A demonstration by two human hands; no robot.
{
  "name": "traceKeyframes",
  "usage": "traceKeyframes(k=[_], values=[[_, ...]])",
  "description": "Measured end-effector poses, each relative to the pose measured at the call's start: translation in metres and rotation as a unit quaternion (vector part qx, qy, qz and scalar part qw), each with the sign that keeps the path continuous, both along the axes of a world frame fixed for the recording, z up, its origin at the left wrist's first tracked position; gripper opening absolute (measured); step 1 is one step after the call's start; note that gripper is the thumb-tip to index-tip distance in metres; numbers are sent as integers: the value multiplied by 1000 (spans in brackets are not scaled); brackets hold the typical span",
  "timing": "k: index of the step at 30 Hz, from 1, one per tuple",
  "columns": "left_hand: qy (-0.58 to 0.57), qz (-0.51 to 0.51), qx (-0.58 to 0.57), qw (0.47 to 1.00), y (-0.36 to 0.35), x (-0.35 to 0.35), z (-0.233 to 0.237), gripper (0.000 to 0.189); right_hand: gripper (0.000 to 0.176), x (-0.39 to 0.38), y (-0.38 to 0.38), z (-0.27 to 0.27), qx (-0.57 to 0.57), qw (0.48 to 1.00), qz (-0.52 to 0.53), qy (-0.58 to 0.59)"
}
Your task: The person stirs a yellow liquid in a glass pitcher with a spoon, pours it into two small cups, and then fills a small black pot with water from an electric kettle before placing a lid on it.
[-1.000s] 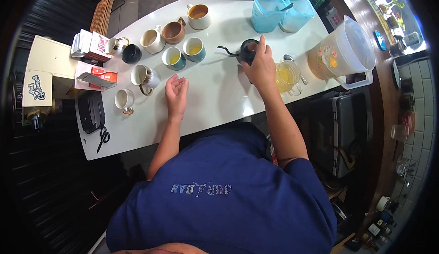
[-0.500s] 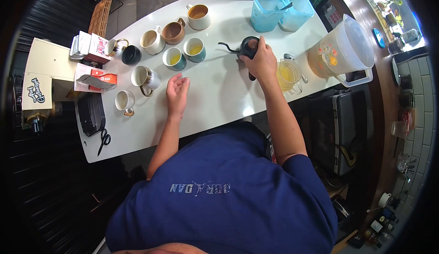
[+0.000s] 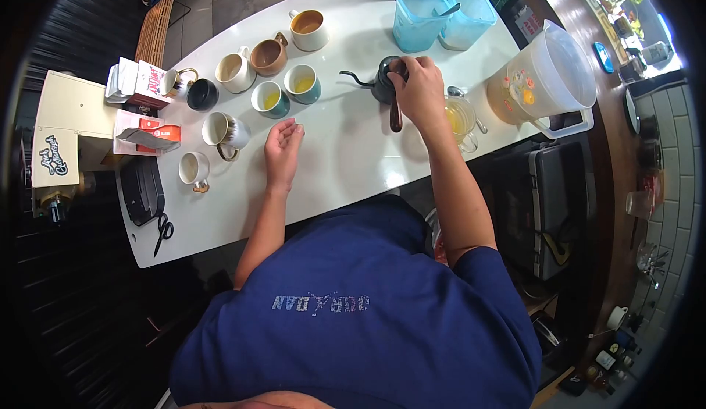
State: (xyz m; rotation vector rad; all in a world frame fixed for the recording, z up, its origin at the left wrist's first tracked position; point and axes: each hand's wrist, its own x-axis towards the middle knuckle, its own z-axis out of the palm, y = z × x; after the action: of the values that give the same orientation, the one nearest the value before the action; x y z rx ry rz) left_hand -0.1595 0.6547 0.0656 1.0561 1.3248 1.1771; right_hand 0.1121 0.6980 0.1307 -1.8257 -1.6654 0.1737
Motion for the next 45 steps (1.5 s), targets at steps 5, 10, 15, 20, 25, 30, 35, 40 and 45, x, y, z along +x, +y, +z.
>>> traceKeyframes(k=[5,10,15,20,25,30,35,40,45], values=[[1,-4,4,1000,3,9,-2,34,31,29,-3,33,56,997,-7,48],[20,-54,-29,998,5,32,8,29,34,84,0,38,-17,997,-54,52],[28,-132,-40,990,12,75,16,27,38,131,20,14,-123,990,-55,33],[59,-200,-70,975,21,114,23,31,26,151,33,-15,-191,979,-28,62],[59,-233,-146,960,22,141,42,39,27,158,34,-34,-176,984,-14,32],[71,-236,-170,954,22,156,26,34,26,165,34,-52,-154,987,11,37],[6,-204,-190,960,18,165,16,27,24,166,35,-58,-149,987,24,56],[-83,-170,-180,965,13,159,16,24,31,168,36,-63,-159,985,41,44],[-75,-166,-146,972,7,141,30,23,39,160,25,-45,-104,992,-22,68]])
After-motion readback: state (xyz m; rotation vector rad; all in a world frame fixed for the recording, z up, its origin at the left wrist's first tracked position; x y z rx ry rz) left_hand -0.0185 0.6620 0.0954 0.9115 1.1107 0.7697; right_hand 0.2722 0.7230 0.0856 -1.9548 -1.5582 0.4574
